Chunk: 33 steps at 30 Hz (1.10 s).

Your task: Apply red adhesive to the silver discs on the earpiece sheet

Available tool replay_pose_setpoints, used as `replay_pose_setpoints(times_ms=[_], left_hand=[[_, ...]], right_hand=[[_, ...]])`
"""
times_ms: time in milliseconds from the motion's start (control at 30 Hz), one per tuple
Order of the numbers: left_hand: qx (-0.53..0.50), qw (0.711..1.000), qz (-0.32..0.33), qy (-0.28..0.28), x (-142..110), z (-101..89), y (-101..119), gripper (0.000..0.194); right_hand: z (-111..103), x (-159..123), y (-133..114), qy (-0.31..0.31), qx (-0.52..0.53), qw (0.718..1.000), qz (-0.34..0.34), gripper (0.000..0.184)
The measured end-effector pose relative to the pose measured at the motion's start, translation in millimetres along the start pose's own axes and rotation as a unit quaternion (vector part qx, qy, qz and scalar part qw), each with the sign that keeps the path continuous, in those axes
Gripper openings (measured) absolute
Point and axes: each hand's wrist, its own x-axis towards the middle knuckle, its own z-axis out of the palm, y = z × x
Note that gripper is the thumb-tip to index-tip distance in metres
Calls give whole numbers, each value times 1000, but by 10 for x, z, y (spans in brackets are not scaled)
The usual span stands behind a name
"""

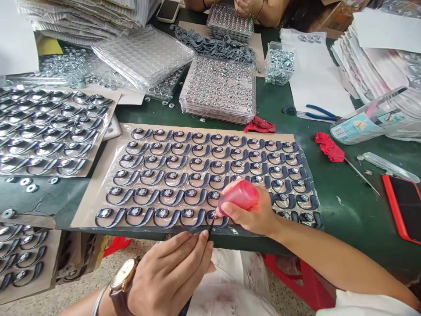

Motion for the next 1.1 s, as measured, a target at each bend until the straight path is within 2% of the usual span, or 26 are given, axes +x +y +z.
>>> replay_pose_setpoints(times_ms=[200,467,633,800,1100], left_hand=[[7,1000,1,-2,-10,-21,6,21],[5,1000,-2,-10,-25,-12,-19,22],[-3,1000,0,-5,-66,4,-30,25],[-5,1000,1,-10,-76,7,-34,26],[-18,1000,-12,-1,-26,-18,-37,25]], right_hand=[[-8,43,-64,48,-63,997,-20,12],[-15,17,-53,93,-33,995,-27,12],[-29,10,-38,87,-45,995,-11,13],[-35,26,-70,84,-86,993,-17,20],[-35,59,-113,71,-94,993,-23,21]])
